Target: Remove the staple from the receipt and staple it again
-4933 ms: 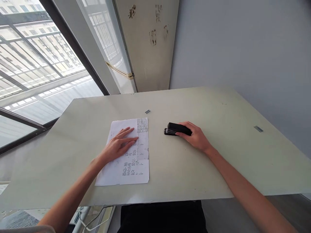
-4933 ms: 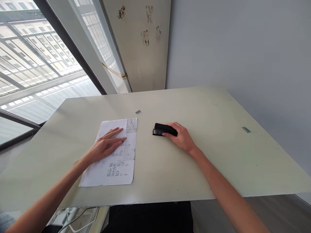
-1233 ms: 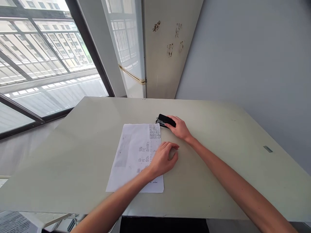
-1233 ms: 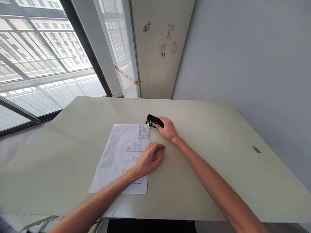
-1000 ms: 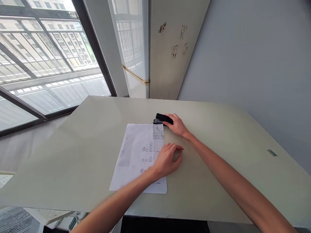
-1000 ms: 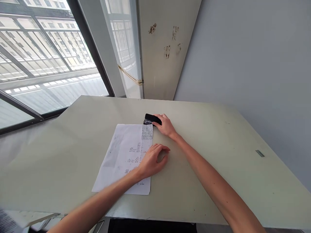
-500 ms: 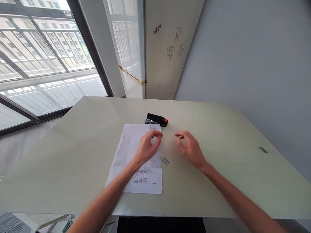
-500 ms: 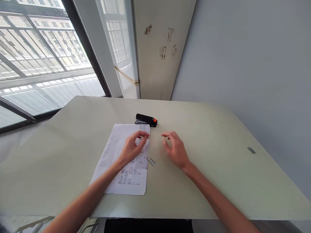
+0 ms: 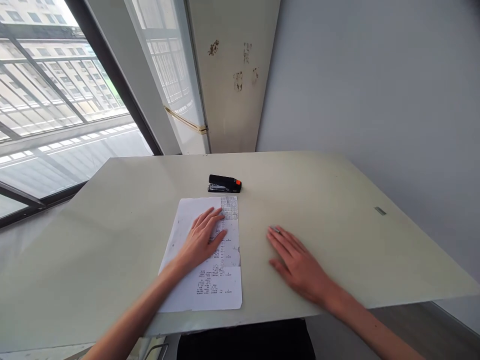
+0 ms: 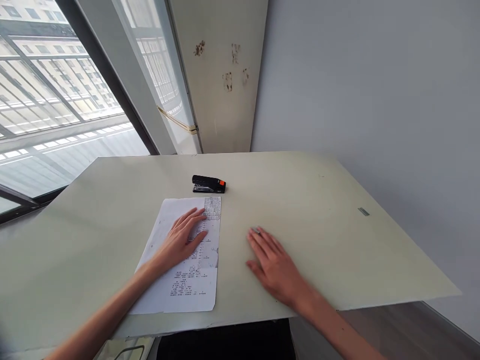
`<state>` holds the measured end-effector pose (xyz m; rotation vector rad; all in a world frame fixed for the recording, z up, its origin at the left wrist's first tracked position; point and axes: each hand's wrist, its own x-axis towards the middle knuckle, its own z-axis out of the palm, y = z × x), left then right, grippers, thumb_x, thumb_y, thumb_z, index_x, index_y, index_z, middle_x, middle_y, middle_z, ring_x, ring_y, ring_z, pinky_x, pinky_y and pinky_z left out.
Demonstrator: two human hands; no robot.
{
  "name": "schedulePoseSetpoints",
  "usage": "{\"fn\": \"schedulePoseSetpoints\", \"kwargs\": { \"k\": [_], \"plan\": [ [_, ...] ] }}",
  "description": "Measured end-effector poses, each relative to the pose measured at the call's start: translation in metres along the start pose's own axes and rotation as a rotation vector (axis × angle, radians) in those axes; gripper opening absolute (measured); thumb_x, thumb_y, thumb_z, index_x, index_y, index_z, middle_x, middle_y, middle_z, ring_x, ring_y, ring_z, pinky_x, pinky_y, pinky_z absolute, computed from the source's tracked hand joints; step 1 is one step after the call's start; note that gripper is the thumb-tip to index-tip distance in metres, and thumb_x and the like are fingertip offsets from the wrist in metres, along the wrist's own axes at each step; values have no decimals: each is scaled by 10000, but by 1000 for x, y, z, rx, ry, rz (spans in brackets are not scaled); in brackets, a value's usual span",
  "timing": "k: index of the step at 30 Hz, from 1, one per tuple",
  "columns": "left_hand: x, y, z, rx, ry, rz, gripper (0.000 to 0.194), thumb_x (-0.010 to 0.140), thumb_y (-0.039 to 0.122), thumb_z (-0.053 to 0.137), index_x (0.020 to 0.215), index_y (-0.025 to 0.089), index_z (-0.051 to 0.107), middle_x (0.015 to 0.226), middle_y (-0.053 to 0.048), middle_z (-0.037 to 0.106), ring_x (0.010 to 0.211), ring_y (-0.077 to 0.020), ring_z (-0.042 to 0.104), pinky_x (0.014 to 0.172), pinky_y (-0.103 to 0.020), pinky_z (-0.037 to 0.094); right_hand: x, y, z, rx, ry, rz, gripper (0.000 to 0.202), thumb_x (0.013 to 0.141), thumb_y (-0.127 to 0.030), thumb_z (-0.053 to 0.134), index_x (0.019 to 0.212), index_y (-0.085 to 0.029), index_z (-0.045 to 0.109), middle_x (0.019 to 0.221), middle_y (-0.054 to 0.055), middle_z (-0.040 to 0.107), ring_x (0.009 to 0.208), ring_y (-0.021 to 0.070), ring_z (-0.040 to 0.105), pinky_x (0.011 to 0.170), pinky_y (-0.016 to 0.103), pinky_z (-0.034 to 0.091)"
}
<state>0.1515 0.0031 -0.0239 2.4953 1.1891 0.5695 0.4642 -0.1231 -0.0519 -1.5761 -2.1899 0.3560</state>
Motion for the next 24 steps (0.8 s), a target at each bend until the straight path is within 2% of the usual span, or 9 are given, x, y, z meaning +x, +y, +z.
{"fn": "schedulePoseSetpoints", "kwargs": {
  "k": [2, 5, 9, 13, 18, 24],
  "plan": [
    [1, 2, 2, 10, 11, 3, 397, 1081, 450, 489, 1431, 272, 550, 1629, -58, 504, 1578, -312, 350, 1261, -582, 353, -9, 32, -8, -82, 91, 96, 693, 1080, -492, 439, 1713, -382, 180, 1711, 11, 378, 1591, 315, 344, 1283, 632, 361],
    [6, 5, 6, 20, 26, 9, 395, 1074, 458, 496, 1417, 270, 554, 1621, -56, 514, 1568, -318, 367, 1252, -582, 365, -17, 79, -23, -142, 184, 257, 649, 1085, -536, 374, 1675, -265, 360, 1698, 64, 417, 1592, 316, 348, 1293, 586, 343],
    [14, 12, 12, 30, 15, 24, 403, 1078, 471, 486, 1420, 267, 543, 1614, -57, 520, 1568, -317, 365, 1246, -580, 373, -17, 132, -45, -201, 274, 473, 679, 1079, -574, 319, 1607, -169, 454, 1677, 129, 448, 1584, 332, 355, 1278, 556, 348],
    [19, 18, 13, 32, 9, 46, 395, 1079, 462, 487, 1415, 263, 542, 1612, -63, 521, 1564, -319, 372, 1242, -579, 381, -17, 175, -60, -241, 380, 580, 667, 1059, -578, 336, 1536, -145, 513, 1618, 171, 513, 1554, 366, 387, 1245, 564, 365],
    [20, 17, 11, 36, 5, 51, 391, 1078, 461, 486, 1417, 275, 540, 1601, -61, 535, 1550, -323, 396, 1229, -588, 396, -22, 206, -61, -270, 494, 648, 670, 1028, -582, 360, 1473, -118, 548, 1548, 222, 548, 1542, 446, 345, 1201, 629, 363],
    [21, 15, 12, 26, -10, 47, 412, 1078, 477, 482, 1439, 288, 541, 1611, -55, 524, 1555, -326, 388, 1234, -604, 387, -28, 211, -57, -341, 551, 684, 634, 1004, -549, 415, 1442, -118, 569, 1554, 249, 514, 1561, 483, 278, 1202, 680, 328]
  ]
}}
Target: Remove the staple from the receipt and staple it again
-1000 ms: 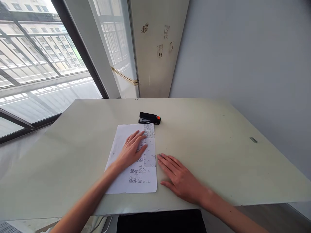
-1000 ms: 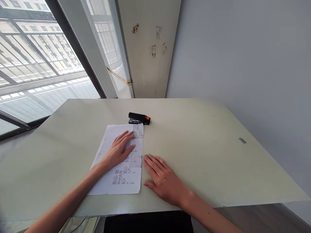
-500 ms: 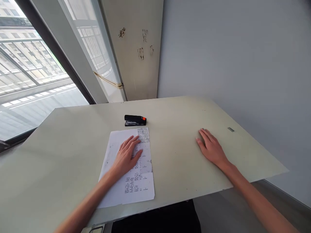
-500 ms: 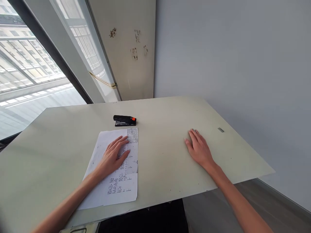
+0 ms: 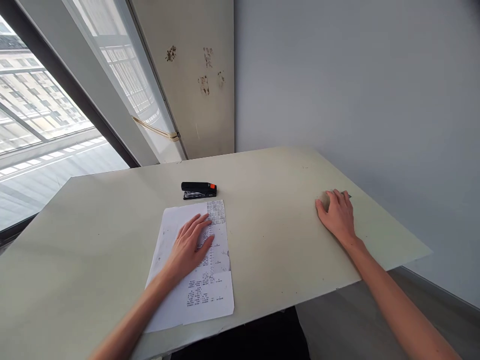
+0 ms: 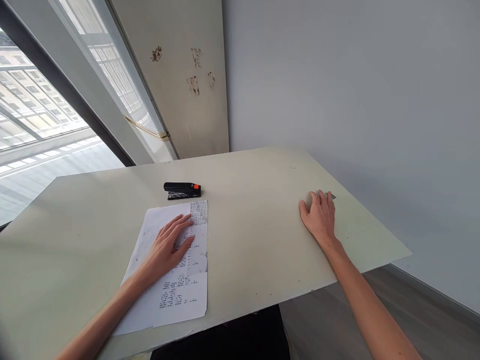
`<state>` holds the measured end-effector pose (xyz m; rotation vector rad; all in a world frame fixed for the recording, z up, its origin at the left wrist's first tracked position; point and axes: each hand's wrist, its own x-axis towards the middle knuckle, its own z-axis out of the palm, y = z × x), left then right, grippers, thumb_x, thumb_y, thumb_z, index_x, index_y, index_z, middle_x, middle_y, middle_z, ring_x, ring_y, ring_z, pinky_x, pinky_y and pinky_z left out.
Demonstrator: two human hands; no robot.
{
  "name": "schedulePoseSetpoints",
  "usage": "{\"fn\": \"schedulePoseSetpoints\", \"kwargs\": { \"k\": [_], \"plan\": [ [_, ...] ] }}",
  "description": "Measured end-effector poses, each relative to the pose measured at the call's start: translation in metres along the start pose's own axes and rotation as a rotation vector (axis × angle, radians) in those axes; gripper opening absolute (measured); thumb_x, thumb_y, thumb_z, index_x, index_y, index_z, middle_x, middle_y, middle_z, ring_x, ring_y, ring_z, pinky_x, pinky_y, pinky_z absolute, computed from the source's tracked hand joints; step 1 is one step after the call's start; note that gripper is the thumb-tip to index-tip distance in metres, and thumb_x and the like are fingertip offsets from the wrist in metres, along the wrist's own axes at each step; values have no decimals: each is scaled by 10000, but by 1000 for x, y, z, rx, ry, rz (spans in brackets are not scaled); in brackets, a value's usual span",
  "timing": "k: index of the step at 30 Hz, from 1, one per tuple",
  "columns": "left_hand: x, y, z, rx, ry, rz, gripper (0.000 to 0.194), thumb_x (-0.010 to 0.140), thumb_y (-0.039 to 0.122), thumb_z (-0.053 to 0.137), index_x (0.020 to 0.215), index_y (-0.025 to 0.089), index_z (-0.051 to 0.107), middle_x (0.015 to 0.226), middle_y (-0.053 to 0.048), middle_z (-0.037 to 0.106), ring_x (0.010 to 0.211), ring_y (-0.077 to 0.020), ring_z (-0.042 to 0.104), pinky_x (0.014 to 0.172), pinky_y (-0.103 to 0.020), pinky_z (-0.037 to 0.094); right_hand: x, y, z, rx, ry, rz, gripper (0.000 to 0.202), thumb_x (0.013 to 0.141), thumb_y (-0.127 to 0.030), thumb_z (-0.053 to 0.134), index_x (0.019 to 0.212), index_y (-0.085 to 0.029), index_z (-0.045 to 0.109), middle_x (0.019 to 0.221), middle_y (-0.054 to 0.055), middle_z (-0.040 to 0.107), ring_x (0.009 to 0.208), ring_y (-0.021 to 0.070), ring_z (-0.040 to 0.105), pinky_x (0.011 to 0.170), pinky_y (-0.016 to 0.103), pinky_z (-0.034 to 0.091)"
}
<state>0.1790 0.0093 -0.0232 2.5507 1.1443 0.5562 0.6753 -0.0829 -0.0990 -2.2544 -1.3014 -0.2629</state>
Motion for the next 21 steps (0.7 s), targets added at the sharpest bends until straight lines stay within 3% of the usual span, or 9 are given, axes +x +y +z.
{"fn": "schedulePoseSetpoints", "kwargs": {
  "k": [5, 9, 12, 16, 21],
  "plan": [
    [3, -6, -8, -65, -12, -2, 411, 1069, 495, 491, 1409, 283, 581, 1574, -61, 560, 1521, -317, 442, 1227, -586, 414, -2, -2, -3, -22, 19, 52, 628, 1010, -528, 408, 1435, -96, 573, 1563, 276, 497, 1569, 490, 266, 1206, 700, 315],
    [9, -24, -24, -83, 28, -60, 426, 1060, 526, 492, 1387, 279, 607, 1487, -58, 633, 1406, -295, 569, 1201, -536, 462, -6, -20, -8, 12, 11, -46, 600, 1024, -495, 406, 1433, -85, 562, 1589, 276, 488, 1587, 455, 273, 1220, 682, 323],
    [13, -46, -36, -65, 49, -44, 423, 1045, 551, 515, 1362, 294, 627, 1481, -43, 643, 1400, -296, 575, 1211, -536, 444, -14, -47, -11, 102, -79, -172, 579, 1049, -507, 401, 1443, -117, 568, 1632, 231, 467, 1597, 389, 300, 1248, 617, 348],
    [13, -70, -43, -4, -19, 23, 503, 1021, 587, 546, 1448, 322, 585, 1567, -26, 577, 1514, -307, 453, 1258, -551, 372, -25, -90, -7, 226, -224, -253, 554, 1064, -531, 415, 1486, -201, 555, 1679, 147, 435, 1594, 340, 332, 1248, 612, 376],
    [10, -72, -42, 66, -14, 28, 489, 1020, 601, 540, 1410, 318, 622, 1520, -28, 622, 1482, -319, 481, 1235, -562, 390, -27, -137, 8, 328, -257, -340, 521, 1059, -526, 451, 1468, -232, 581, 1645, 130, 486, 1575, 348, 369, 1265, 660, 331]
  ]
}}
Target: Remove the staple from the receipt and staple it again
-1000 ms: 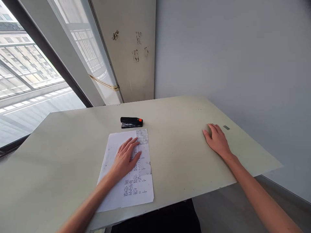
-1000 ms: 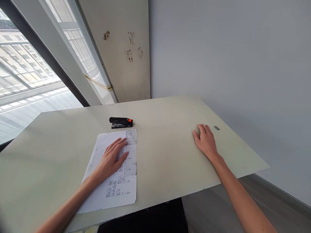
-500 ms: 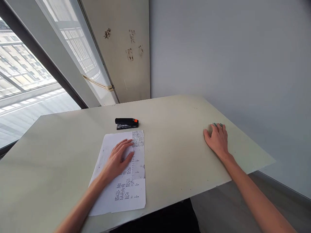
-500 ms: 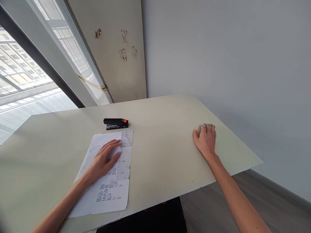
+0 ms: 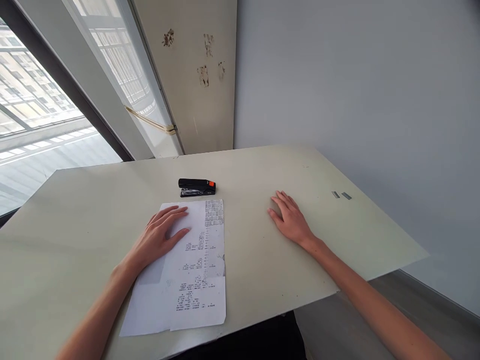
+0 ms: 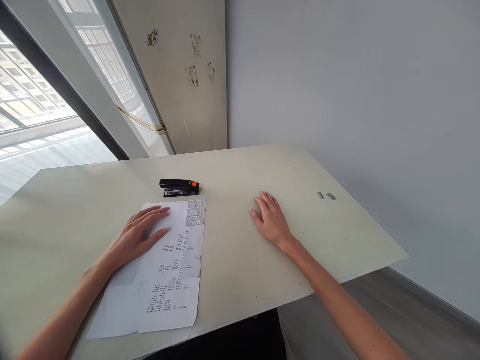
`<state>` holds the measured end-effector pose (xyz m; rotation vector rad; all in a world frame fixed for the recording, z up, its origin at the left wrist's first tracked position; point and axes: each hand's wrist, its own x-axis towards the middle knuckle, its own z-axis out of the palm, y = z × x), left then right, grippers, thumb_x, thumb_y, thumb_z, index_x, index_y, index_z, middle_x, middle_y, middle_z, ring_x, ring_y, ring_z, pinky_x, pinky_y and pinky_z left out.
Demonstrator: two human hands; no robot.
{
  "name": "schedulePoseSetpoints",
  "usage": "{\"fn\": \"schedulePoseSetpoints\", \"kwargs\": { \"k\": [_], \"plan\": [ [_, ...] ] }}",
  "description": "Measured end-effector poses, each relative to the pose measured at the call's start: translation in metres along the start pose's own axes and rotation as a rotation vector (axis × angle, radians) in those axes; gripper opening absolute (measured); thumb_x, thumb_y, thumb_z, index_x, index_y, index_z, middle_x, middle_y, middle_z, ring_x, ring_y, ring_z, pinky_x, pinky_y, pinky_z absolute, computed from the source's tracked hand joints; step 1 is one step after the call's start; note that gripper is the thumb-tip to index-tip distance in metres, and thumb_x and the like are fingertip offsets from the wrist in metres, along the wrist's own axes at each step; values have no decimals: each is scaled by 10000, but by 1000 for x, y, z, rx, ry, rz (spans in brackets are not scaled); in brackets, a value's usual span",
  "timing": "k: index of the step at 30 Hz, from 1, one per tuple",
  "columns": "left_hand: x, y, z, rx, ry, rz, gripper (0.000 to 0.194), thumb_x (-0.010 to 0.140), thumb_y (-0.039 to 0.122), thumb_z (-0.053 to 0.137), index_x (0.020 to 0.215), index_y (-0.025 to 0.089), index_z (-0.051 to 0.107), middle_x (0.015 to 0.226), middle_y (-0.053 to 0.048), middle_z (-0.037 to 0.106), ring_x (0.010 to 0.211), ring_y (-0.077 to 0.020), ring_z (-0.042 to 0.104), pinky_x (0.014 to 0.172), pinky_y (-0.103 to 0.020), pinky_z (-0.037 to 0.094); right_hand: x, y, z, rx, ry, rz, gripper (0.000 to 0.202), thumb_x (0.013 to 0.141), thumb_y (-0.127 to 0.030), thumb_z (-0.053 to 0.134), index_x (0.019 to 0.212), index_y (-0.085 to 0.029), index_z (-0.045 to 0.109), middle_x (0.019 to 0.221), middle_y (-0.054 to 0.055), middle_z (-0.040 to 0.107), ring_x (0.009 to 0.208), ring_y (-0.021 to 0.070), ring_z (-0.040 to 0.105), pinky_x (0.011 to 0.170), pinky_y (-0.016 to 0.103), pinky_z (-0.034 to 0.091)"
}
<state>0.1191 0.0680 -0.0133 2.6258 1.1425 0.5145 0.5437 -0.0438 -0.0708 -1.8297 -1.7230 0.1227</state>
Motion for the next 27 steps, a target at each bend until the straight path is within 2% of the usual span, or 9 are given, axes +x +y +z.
{"fn": "schedulePoseSetpoints", "kwargs": {
  "k": [3, 7, 10, 12, 14, 17, 22, 27],
  "plan": [
    [-1, 3, 0, 12, 46, -27, 436, 1046, 569, 513, 1381, 319, 637, 1457, -28, 664, 1436, -310, 513, 1202, -548, 425, 14, -19, 14, 42, -25, -36, 514, 1052, -516, 471, 1460, -225, 584, 1637, 137, 491, 1572, 352, 369, 1270, 652, 327],
    [-3, 0, 0, 11, 103, -47, 385, 1050, 538, 528, 1331, 307, 652, 1397, -39, 686, 1381, -304, 539, 1180, -521, 441, 39, -52, 35, 138, -97, -72, 529, 1041, -481, 506, 1505, -227, 527, 1646, 139, 465, 1559, 321, 391, 1261, 581, 380],
    [-5, -3, 1, 9, 124, -37, 356, 1040, 517, 553, 1303, 299, 652, 1400, -41, 669, 1355, -300, 545, 1169, -506, 447, 61, -83, 55, 222, -78, -135, 561, 1043, -449, 523, 1561, -251, 439, 1663, 118, 428, 1554, 282, 395, 1263, 522, 394],
    [-7, -5, 2, 9, 119, -42, 341, 1039, 501, 556, 1297, 298, 647, 1408, -41, 654, 1351, -299, 541, 1169, -505, 445, 75, -104, 68, 248, -39, -202, 576, 1050, -414, 537, 1576, -225, 399, 1659, 123, 424, 1550, 262, 391, 1277, 483, 373],
    [-8, -5, 2, 6, 112, -49, 340, 1040, 492, 554, 1303, 295, 640, 1416, -46, 640, 1357, -298, 532, 1175, -504, 439, 89, -122, 79, 256, -13, -256, 574, 1059, -382, 549, 1575, -191, 386, 1636, 125, 451, 1540, 247, 391, 1288, 450, 346],
    [-8, -4, 1, -6, 111, -55, 348, 1038, 494, 554, 1306, 286, 633, 1425, -57, 626, 1358, -298, 527, 1182, -503, 436, 106, -140, 93, 257, -12, -293, 495, 1066, -367, 562, 1512, -174, 465, 1525, 110, 559, 1476, 251, 444, 1268, 433, 357],
    [-11, -6, 0, -19, 103, -72, 363, 1032, 520, 547, 1296, 286, 634, 1416, -69, 631, 1352, -306, 530, 1170, -516, 451, 115, -143, 103, 255, 16, -298, 317, 1066, -353, 562, 1345, -211, 610, 1238, 92, 686, 1190, 274, 597, 1122, 459, 481],
    [-13, -7, 2, -19, 110, -85, 365, 1031, 528, 556, 1303, 299, 636, 1428, -57, 633, 1373, -300, 521, 1189, -513, 441, 94, -120, 90, 289, 72, -243, 288, 1055, -375, 554, 1294, -231, 622, 1211, 124, 669, 1098, 290, 642, 1025, 477, 535]
  ]
}}
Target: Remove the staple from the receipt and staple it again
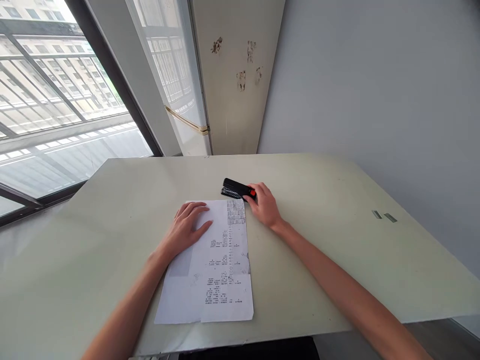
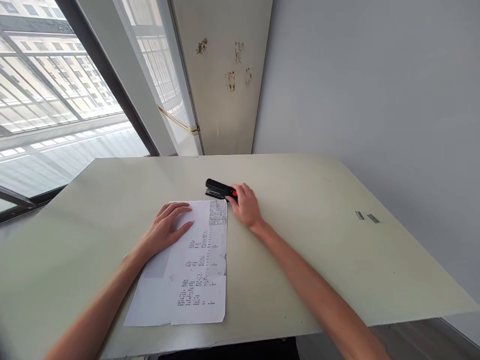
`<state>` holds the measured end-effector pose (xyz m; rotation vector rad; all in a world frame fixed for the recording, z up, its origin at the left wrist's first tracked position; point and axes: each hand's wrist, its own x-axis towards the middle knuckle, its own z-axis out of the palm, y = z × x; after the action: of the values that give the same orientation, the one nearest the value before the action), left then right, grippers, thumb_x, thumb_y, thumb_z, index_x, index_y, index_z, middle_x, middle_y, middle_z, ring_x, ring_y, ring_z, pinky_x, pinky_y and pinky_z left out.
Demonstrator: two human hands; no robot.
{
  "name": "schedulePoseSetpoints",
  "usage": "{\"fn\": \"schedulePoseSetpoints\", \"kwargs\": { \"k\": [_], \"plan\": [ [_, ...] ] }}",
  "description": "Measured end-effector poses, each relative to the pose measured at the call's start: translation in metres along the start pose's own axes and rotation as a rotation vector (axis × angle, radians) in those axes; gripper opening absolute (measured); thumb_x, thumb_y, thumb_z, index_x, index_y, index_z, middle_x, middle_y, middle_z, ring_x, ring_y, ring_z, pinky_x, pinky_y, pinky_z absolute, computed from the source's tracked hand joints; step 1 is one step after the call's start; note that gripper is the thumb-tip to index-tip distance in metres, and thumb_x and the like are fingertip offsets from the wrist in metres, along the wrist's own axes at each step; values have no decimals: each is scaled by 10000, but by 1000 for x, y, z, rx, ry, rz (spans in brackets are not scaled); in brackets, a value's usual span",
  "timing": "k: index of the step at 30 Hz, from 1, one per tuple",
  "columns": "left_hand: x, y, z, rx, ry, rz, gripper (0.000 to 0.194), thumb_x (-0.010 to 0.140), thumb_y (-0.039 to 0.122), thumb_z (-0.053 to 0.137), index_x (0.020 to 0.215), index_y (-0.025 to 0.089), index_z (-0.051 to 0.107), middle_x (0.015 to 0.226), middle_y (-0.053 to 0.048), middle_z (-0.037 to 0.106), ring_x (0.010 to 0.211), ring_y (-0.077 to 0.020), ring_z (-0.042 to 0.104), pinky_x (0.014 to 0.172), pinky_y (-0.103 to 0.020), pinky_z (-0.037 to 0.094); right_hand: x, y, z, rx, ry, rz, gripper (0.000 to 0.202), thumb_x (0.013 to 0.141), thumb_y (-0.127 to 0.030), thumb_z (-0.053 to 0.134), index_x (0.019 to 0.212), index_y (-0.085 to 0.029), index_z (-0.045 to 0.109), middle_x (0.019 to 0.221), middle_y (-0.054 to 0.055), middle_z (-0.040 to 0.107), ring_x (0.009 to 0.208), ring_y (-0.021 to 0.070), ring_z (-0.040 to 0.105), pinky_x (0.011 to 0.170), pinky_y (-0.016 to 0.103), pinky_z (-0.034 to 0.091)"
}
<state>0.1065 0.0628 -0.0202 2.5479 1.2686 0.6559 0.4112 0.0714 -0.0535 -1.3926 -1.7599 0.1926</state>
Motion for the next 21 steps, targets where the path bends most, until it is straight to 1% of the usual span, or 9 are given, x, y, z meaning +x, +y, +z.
{"fn": "schedulePoseSetpoints", "kwargs": {
  "k": [6, 8, 11, 14, 17, 21],
  "plan": [
    [-1, 0, -2, 12, 2, -24, 376, 1023, 550, 555, 1282, 295, 651, 1420, -57, 642, 1364, -303, 530, 1183, -518, 445, -43, 14, -53, 22, 30, 72, 294, 1043, -426, 554, 1275, -256, 615, 1198, 121, 667, 1085, 296, 654, 972, 474, 560],
    [-2, -3, -2, 25, 10, -32, 374, 1022, 549, 561, 1280, 296, 656, 1426, -53, 639, 1366, -302, 526, 1184, -516, 441, -53, 17, -70, 45, 10, 108, 300, 1035, -445, 568, 1268, -264, 618, 1206, 116, 668, 1080, 294, 654, 944, 468, 570],
    [-3, -8, -1, 49, 27, -58, 382, 1025, 547, 556, 1294, 293, 656, 1438, -55, 633, 1374, -304, 520, 1186, -518, 433, -65, 22, -92, 130, -60, 171, 312, 1016, -472, 597, 1261, -279, 626, 1225, 105, 663, 1081, 290, 647, 902, 448, 576],
    [-1, -10, 0, 70, 45, -93, 393, 1028, 555, 546, 1295, 286, 654, 1442, -55, 634, 1385, -304, 516, 1188, -521, 430, -69, 26, -105, 228, -122, 224, 305, 1001, -485, 625, 1236, -291, 642, 1224, 89, 659, 1082, 278, 632, 952, 445, 550],
    [0, -9, 0, 72, 59, -122, 409, 1024, 575, 541, 1281, 278, 654, 1441, -52, 645, 1388, -305, 525, 1194, -523, 427, -69, 27, -112, 294, -193, 266, 291, 992, -487, 640, 1215, -302, 649, 1222, 70, 657, 1102, 268, 611, 1009, 441, 514],
    [2, -8, 0, 66, 64, -140, 430, 1021, 603, 529, 1271, 277, 657, 1455, -49, 651, 1394, -301, 543, 1203, -516, 424, -68, 26, -121, 345, -290, 277, 281, 986, -486, 644, 1207, -311, 647, 1210, 55, 658, 1109, 257, 604, 1016, 421, 498]
  ]
}}
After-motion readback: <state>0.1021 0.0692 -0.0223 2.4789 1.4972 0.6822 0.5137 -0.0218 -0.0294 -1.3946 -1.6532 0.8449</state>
